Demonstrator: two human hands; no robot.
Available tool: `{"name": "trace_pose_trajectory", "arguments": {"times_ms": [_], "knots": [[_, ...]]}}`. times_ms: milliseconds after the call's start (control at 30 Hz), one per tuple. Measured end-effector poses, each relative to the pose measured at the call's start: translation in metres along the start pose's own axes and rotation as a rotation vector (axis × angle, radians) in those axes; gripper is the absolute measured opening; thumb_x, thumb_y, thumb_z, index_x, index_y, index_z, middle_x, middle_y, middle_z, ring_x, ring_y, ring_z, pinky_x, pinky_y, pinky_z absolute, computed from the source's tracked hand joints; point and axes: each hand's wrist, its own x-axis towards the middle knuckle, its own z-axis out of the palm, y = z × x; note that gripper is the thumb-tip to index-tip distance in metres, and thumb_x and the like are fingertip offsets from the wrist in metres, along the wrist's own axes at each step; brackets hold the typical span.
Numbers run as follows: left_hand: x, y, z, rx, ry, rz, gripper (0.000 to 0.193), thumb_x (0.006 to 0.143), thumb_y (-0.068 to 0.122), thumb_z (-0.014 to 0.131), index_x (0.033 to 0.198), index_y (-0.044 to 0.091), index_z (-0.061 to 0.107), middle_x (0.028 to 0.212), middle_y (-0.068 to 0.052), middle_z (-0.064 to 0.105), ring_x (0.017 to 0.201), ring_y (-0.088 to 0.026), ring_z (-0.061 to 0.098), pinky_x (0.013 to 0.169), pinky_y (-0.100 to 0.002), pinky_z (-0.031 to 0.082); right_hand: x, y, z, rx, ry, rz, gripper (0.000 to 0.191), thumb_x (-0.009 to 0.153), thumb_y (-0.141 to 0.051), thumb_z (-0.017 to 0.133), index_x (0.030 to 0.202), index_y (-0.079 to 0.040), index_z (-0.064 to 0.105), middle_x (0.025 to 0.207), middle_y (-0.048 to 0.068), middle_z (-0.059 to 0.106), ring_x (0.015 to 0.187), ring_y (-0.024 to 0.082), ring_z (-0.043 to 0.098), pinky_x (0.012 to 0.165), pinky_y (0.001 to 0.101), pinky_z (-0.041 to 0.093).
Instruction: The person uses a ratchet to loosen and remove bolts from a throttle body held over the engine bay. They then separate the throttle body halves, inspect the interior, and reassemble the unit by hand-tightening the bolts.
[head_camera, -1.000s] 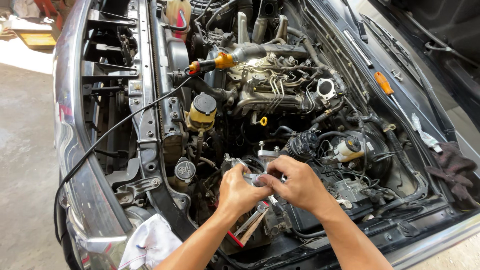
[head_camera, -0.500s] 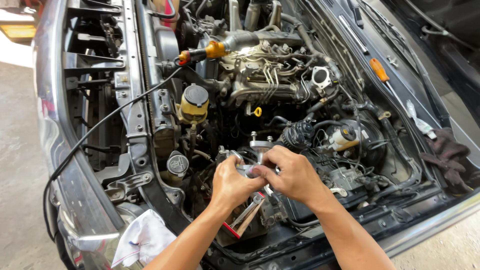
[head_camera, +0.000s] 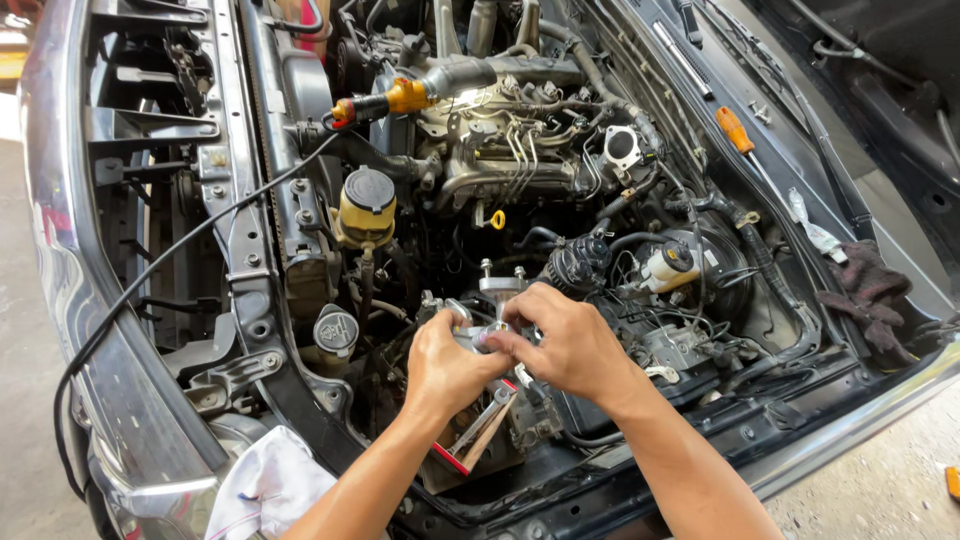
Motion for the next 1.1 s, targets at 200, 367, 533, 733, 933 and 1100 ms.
{"name": "trace_pose_trajectory", "arguments": {"times_ms": [200,367,533,733,933,1100], "knots": [[-0.003,-0.004,0.002,-0.005,-0.007,0.013,0.069,0.053,0.043,0.090,0.100,-0.001,0.065,0.097,-0.019,0.072,0.095,-0.032,0.070,0.083,-0.042,0.055,-0.008,0.014,0.004,0.101,-0.040,-0.168,0.020,0.088,-0.011,0.076,0.104,-0.002,0.068,0.096,0.011,0.069,0.086,0.029,0.070,0.075,0.0358,0.057],[-0.003,0.003,-0.003,-0.018,-0.072,-0.036,0.065,0.052,0.044,0.089,0.091,0.000,0.064,0.092,-0.017,0.073,0.089,-0.028,0.073,0.079,-0.041,0.057,-0.004,0.014,-0.003,0.247,-0.118,-0.205,0.019,0.084,-0.003,0.070,0.103,-0.004,0.070,0.102,0.009,0.070,0.096,0.025,0.071,0.085,0.0333,0.058],[-0.004,0.007,-0.005,-0.014,-0.060,-0.029,0.064,0.051,0.045,0.090,0.090,0.001,0.065,0.093,-0.016,0.073,0.091,-0.029,0.071,0.080,-0.042,0.056,-0.002,0.006,-0.009,0.227,-0.092,-0.204,0.022,0.080,-0.008,0.073,0.102,-0.004,0.071,0.101,0.010,0.069,0.095,0.026,0.069,0.085,0.0343,0.055],[-0.002,0.002,-0.002,0.035,0.009,0.023,0.065,0.048,0.042,0.093,0.090,0.001,0.065,0.097,-0.019,0.070,0.099,-0.033,0.066,0.084,-0.043,0.054,-0.003,0.002,0.001,-0.033,-0.047,-0.003,0.028,0.081,-0.023,0.084,0.098,-0.006,0.071,0.093,0.008,0.071,0.081,0.027,0.071,0.070,0.0346,0.057],[-0.003,0.004,-0.004,-0.016,-0.028,-0.002,0.062,0.051,0.043,0.090,0.089,0.001,0.065,0.095,-0.018,0.071,0.095,-0.030,0.069,0.081,-0.043,0.055,-0.005,0.006,-0.003,0.155,-0.098,-0.150,0.020,0.084,-0.002,0.071,0.104,-0.004,0.071,0.104,0.009,0.069,0.092,0.027,0.071,0.079,0.0336,0.059],[-0.004,0.009,-0.007,-0.045,-0.081,-0.041,0.063,0.050,0.044,0.090,0.089,0.001,0.063,0.087,-0.015,0.074,0.083,-0.026,0.074,0.074,-0.040,0.058,-0.005,0.005,-0.009,0.254,-0.160,-0.143,0.020,0.084,0.001,0.068,0.101,-0.006,0.073,0.106,0.008,0.070,0.100,0.025,0.071,0.086,0.0336,0.059]]}}
